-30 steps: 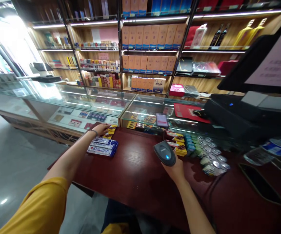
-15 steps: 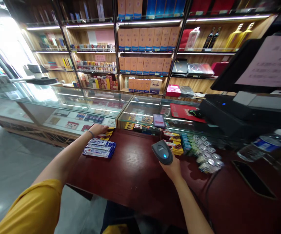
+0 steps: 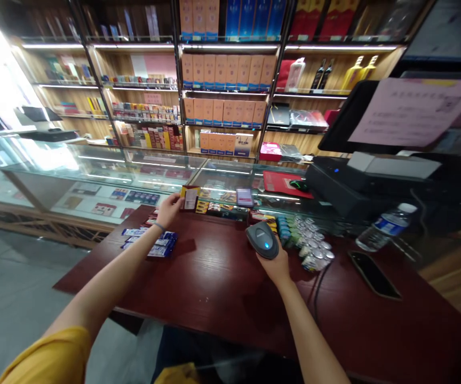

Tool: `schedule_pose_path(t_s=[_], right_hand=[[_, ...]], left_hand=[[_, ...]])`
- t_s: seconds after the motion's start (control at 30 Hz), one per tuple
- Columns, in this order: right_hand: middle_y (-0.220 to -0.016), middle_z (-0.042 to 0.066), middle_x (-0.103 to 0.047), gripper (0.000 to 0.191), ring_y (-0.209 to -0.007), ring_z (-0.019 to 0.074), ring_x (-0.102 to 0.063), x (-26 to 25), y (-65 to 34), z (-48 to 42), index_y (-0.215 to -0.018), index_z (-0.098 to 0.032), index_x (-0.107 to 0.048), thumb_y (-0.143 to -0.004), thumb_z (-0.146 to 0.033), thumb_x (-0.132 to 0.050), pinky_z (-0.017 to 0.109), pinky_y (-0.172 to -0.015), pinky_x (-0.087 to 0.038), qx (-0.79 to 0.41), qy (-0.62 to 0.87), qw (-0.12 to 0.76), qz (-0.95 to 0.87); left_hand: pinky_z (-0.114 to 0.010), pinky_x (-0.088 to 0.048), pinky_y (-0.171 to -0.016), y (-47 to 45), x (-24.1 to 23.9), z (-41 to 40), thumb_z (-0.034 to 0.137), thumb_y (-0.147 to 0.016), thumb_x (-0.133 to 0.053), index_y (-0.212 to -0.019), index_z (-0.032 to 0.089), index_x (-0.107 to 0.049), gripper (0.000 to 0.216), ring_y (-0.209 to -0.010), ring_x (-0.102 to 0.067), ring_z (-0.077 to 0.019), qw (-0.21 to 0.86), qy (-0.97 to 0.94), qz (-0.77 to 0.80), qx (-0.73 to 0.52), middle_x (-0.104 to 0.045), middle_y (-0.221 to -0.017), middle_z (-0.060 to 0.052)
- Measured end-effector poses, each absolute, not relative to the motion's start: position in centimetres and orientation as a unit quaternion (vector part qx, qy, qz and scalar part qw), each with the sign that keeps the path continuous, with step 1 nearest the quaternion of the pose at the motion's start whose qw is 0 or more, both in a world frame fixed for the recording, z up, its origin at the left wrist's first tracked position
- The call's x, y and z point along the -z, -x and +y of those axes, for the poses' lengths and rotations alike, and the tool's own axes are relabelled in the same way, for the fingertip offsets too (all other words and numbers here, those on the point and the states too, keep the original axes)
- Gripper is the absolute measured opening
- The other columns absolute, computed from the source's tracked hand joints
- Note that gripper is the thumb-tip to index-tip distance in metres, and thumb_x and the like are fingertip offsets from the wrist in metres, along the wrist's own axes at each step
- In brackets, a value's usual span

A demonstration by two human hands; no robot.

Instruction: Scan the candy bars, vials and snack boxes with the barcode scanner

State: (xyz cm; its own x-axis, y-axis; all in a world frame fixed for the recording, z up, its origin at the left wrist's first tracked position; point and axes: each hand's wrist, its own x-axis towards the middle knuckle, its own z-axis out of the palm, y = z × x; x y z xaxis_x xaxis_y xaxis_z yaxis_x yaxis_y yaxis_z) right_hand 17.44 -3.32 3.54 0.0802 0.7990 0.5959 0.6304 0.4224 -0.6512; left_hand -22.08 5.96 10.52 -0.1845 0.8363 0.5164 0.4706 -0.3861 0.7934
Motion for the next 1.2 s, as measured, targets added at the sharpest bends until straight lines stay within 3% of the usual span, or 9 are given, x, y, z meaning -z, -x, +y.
schedule_pose_path(t_s=[0.1, 0.2, 0.37, 0.67, 0.93, 1.2], right_hand=[[-0.089, 0.01, -0.077, 0.059, -0.082, 0.0286, -0.075, -3.7, -18.8, -3.6, -0.124, -0.017, -0.058, -0.072, -0.042, -0.067, 0.036, -0.072, -0.06, -0.087, 0.542, 0.502, -0.668], [-0.088, 0.008, -0.077, 0.058, -0.082, 0.0286, -0.075, -3.8, -20.2, -4.0, -0.123, -0.019, -0.058, -0.07, -0.041, -0.069, 0.036, -0.072, -0.059, -0.097, 0.554, 0.489, -0.667], [-0.082, 0.004, -0.075, 0.047, -0.078, 0.0261, -0.074, -3.5, -22.9, -4.6, -0.114, -0.023, -0.059, -0.07, -0.038, -0.068, 0.034, -0.068, -0.058, -0.101, 0.563, 0.483, -0.663], [-0.087, 0.005, -0.075, 0.044, -0.081, 0.0257, -0.073, -3.6, -25.8, -6.2, -0.111, -0.022, -0.058, -0.071, -0.038, -0.066, 0.033, -0.073, -0.057, -0.101, 0.589, 0.463, -0.655], [-0.079, 0.001, -0.076, 0.049, -0.073, 0.0266, -0.075, -4.2, -24.1, -7.2, -0.122, -0.026, -0.056, -0.076, -0.035, -0.068, 0.027, -0.059, -0.049, -0.073, 0.581, 0.379, -0.717], [-0.075, 0.001, -0.075, 0.035, -0.067, 0.0264, -0.074, -3.9, -24.4, -7.2, -0.108, -0.025, -0.061, -0.074, -0.03, -0.065, 0.027, -0.056, -0.046, -0.032, 0.554, 0.346, -0.756]], left_hand=[[-0.03, -0.053, -0.077, 17.0, -9.6, 5.5, 0.046, -0.073, -0.073, -0.1, 0.016, -0.064, 0.041, -0.081, -0.066, -0.0176, 0.332, -0.492, 0.452, -0.666, -0.072, -0.091, -0.005], [-0.03, -0.055, -0.077, 11.9, -8.3, 4.5, 0.04, -0.07, -0.079, -0.098, 0.018, -0.058, 0.042, -0.082, -0.068, -0.0161, 0.464, -0.387, 0.388, -0.696, -0.071, -0.095, -0.004], [-0.04, -0.054, -0.094, 4.7, -6.4, 3.2, 0.03, -0.076, -0.077, -0.099, 0.019, -0.056, 0.034, -0.089, -0.071, -0.016, 0.563, -0.31, 0.34, -0.686, -0.071, -0.097, -0.004], [-0.039, -0.055, -0.096, -1.7, -3.6, 3.4, 0.021, -0.076, -0.077, -0.1, 0.02, -0.056, 0.032, -0.086, -0.072, -0.014, 0.6, -0.225, 0.289, -0.711, -0.072, -0.094, -0.002], [-0.038, -0.056, -0.095, -1.3, -2.3, 4.1, 0.023, -0.075, -0.078, -0.101, 0.022, -0.056, 0.035, -0.085, -0.072, -0.0134, 0.585, -0.229, 0.303, -0.717, -0.071, -0.093, 0.0], [-0.039, -0.054, -0.098, -1.4, -2.3, 4.4, 0.027, -0.076, -0.077, -0.102, 0.024, -0.055, 0.034, -0.098, -0.071, -0.0156, 0.571, -0.28, 0.323, -0.7, -0.07, -0.102, -0.002]])
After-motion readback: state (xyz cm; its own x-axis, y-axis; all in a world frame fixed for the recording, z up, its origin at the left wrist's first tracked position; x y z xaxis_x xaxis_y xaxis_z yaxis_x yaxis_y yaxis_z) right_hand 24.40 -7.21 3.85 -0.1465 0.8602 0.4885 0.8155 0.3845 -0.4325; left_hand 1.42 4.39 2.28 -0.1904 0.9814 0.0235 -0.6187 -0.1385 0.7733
